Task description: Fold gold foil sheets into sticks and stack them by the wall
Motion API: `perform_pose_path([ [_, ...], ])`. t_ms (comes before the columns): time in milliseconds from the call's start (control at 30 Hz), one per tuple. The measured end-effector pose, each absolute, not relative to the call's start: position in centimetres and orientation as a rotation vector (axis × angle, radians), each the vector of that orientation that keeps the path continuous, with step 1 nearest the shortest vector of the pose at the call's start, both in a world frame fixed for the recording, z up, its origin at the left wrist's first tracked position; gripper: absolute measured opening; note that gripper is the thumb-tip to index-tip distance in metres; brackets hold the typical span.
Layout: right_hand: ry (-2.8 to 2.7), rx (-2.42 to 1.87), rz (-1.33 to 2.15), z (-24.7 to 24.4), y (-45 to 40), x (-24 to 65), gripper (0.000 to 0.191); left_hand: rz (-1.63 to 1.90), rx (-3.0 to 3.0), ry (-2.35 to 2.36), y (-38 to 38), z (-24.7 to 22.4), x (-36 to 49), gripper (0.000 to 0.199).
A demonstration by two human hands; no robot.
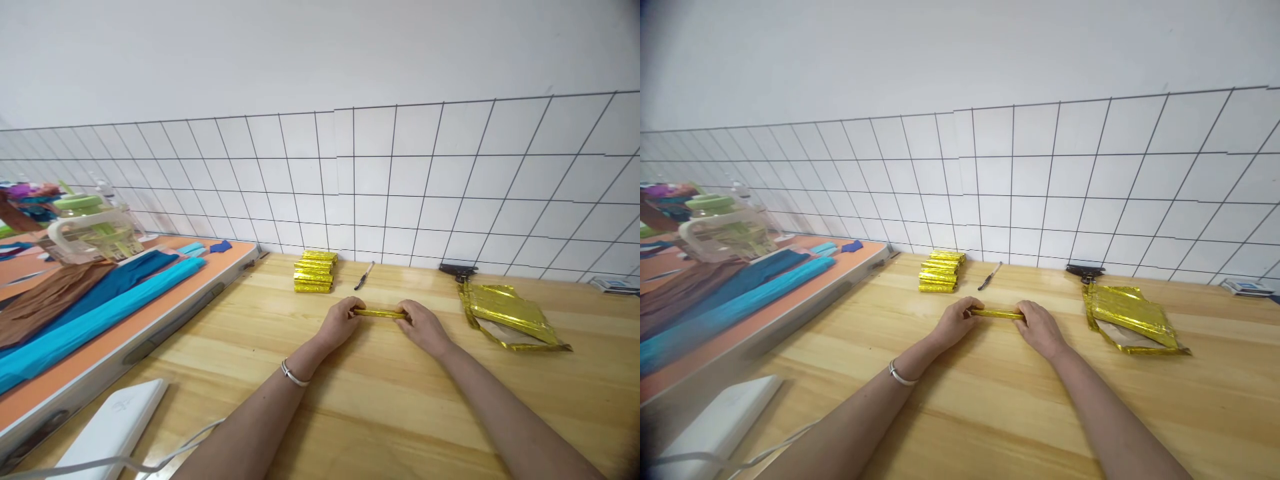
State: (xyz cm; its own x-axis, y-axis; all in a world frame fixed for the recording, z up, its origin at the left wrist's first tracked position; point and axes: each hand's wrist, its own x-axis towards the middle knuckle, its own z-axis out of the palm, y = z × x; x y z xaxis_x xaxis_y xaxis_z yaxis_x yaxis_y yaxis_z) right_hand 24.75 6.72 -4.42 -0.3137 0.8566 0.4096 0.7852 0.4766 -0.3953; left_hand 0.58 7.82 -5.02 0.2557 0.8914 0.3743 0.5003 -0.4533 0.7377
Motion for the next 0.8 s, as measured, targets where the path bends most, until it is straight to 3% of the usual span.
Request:
perform_pose_path([
  [800,-2.135,-1.207,0.213,-4.19,7.27,25.45,0.02,0.975,2.154,1.307,8.17,-4.58,0.21,0.015],
])
